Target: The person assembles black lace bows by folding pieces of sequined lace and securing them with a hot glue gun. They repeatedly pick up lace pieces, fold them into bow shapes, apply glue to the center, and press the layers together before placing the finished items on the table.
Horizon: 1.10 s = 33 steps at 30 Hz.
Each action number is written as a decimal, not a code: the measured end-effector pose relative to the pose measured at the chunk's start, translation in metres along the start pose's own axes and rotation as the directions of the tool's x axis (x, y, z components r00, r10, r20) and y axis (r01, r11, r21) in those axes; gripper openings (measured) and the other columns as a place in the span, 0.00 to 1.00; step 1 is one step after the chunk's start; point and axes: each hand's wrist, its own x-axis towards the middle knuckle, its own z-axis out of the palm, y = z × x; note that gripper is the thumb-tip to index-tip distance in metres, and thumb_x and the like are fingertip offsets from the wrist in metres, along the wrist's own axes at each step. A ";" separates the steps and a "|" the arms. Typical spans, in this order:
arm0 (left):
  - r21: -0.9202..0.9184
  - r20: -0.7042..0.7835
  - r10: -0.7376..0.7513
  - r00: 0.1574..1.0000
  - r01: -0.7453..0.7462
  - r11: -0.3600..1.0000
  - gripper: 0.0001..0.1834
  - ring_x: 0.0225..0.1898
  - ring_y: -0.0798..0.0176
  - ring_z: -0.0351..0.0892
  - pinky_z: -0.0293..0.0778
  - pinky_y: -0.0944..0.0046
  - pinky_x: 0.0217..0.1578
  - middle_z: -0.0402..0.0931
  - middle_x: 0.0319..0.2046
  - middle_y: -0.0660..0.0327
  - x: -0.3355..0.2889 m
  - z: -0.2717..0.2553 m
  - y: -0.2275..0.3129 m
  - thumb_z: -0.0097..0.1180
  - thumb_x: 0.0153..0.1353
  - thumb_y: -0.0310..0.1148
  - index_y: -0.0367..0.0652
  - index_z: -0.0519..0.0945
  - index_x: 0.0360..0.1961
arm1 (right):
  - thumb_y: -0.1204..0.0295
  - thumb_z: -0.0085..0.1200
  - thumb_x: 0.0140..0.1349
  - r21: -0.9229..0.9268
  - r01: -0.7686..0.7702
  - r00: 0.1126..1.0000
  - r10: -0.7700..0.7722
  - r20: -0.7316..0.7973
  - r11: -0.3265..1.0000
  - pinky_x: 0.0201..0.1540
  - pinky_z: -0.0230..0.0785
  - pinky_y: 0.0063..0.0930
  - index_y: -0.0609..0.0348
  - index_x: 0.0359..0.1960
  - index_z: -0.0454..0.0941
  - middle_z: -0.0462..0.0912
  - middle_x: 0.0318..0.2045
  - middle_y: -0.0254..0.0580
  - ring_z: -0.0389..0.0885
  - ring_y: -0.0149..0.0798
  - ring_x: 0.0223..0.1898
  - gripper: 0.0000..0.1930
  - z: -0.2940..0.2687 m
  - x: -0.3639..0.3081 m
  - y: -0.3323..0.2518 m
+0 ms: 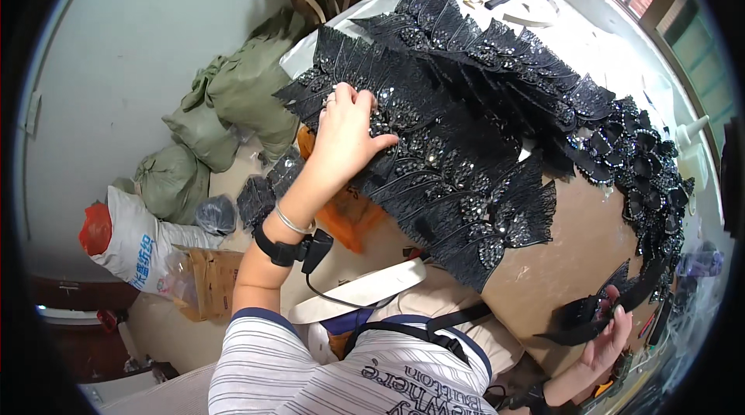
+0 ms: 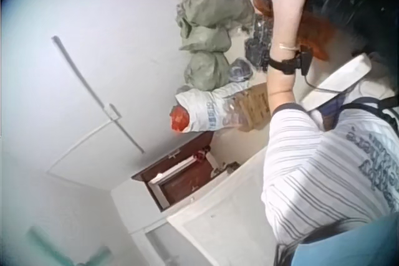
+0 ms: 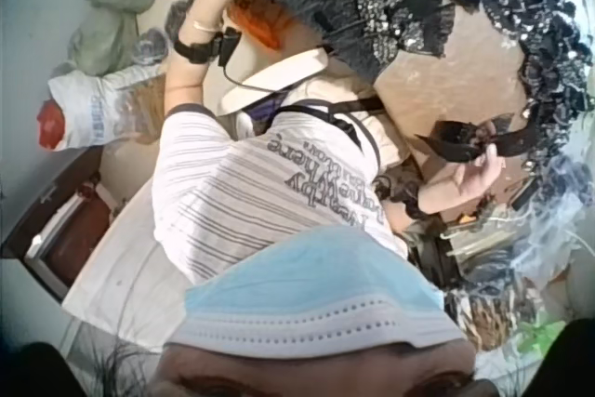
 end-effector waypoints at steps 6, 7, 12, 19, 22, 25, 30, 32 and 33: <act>0.058 0.122 -0.044 0.992 0.037 0.998 0.23 0.40 0.46 0.73 0.69 0.53 0.45 0.73 0.34 0.51 -0.007 0.004 0.002 0.71 0.43 0.41 0.41 0.76 0.37 | 0.70 0.57 0.54 0.001 -0.092 0.983 0.091 0.156 0.996 0.33 0.75 0.24 0.68 0.45 0.72 0.79 0.38 0.51 0.79 0.35 0.31 0.18 0.060 -0.005 0.016; 0.042 0.146 -0.048 0.988 0.042 0.998 0.20 0.41 0.46 0.73 0.69 0.53 0.45 0.73 0.34 0.52 -0.006 0.006 0.003 0.70 0.44 0.39 0.40 0.76 0.34 | 0.71 0.57 0.55 0.006 -0.096 0.982 0.094 0.164 0.995 0.33 0.75 0.24 0.68 0.44 0.73 0.79 0.38 0.51 0.79 0.35 0.30 0.18 0.062 -0.006 0.019; -0.264 0.030 -0.034 0.999 0.041 0.964 0.18 0.34 0.53 0.77 0.72 0.60 0.39 0.78 0.30 0.56 -0.009 -0.012 0.013 0.68 0.45 0.29 0.38 0.74 0.35 | 0.73 0.53 0.60 0.049 -0.158 0.962 0.143 0.233 0.986 0.37 0.76 0.23 0.64 0.47 0.72 0.80 0.39 0.46 0.80 0.33 0.33 0.14 0.049 -0.010 0.025; -0.866 0.252 -0.073 0.965 0.258 0.428 0.15 0.35 0.75 0.74 0.72 0.74 0.38 0.77 0.33 0.66 -0.026 -0.047 0.035 0.61 0.47 0.15 0.38 0.73 0.37 | 0.74 0.53 0.58 0.120 -0.179 0.978 0.163 0.126 0.977 0.34 0.75 0.27 0.67 0.42 0.74 0.81 0.36 0.50 0.80 0.36 0.30 0.12 0.039 -0.016 0.036; -0.911 0.349 -0.003 0.937 0.340 0.235 0.17 0.38 0.74 0.75 0.73 0.73 0.41 0.78 0.37 0.64 -0.040 -0.046 0.054 0.61 0.48 0.16 0.37 0.74 0.40 | 0.74 0.53 0.58 0.143 -0.197 0.975 0.177 0.137 0.970 0.34 0.76 0.27 0.67 0.42 0.74 0.81 0.35 0.50 0.80 0.37 0.30 0.12 0.040 -0.020 0.038; -0.896 0.445 0.096 0.891 0.443 0.034 0.25 0.45 0.69 0.74 0.70 0.69 0.49 0.77 0.44 0.60 -0.052 -0.043 0.074 0.65 0.50 0.23 0.35 0.73 0.50 | 0.74 0.54 0.57 0.146 -0.229 0.963 0.203 0.177 0.962 0.35 0.77 0.28 0.68 0.41 0.75 0.81 0.35 0.50 0.81 0.37 0.31 0.12 0.044 -0.026 0.040; -0.748 0.559 0.211 0.802 0.598 -0.290 0.33 0.41 0.64 0.76 0.71 0.66 0.41 0.74 0.37 0.62 -0.061 -0.045 0.111 0.69 0.51 0.36 0.34 0.68 0.54 | 0.75 0.55 0.55 0.143 -0.304 0.936 0.267 0.230 0.942 0.34 0.78 0.30 0.68 0.39 0.77 0.81 0.33 0.48 0.82 0.38 0.30 0.11 0.046 -0.035 0.047; -0.802 0.525 0.207 0.826 0.561 -0.207 0.31 0.46 0.65 0.74 0.70 0.65 0.48 0.75 0.43 0.61 -0.061 -0.046 0.109 0.67 0.52 0.31 0.34 0.68 0.55 | 0.76 0.55 0.55 0.148 -0.322 0.930 0.283 0.236 0.935 0.35 0.78 0.30 0.68 0.38 0.77 0.82 0.32 0.47 0.82 0.38 0.30 0.10 0.046 -0.037 0.050; -0.858 0.479 0.202 0.854 0.504 -0.098 0.30 0.48 0.66 0.73 0.69 0.65 0.51 0.74 0.46 0.60 -0.062 -0.041 0.103 0.66 0.53 0.28 0.33 0.69 0.55 | 0.76 0.54 0.55 0.152 -0.325 0.928 0.283 0.243 0.933 0.35 0.78 0.30 0.68 0.38 0.77 0.82 0.32 0.47 0.82 0.38 0.30 0.10 0.044 -0.038 0.051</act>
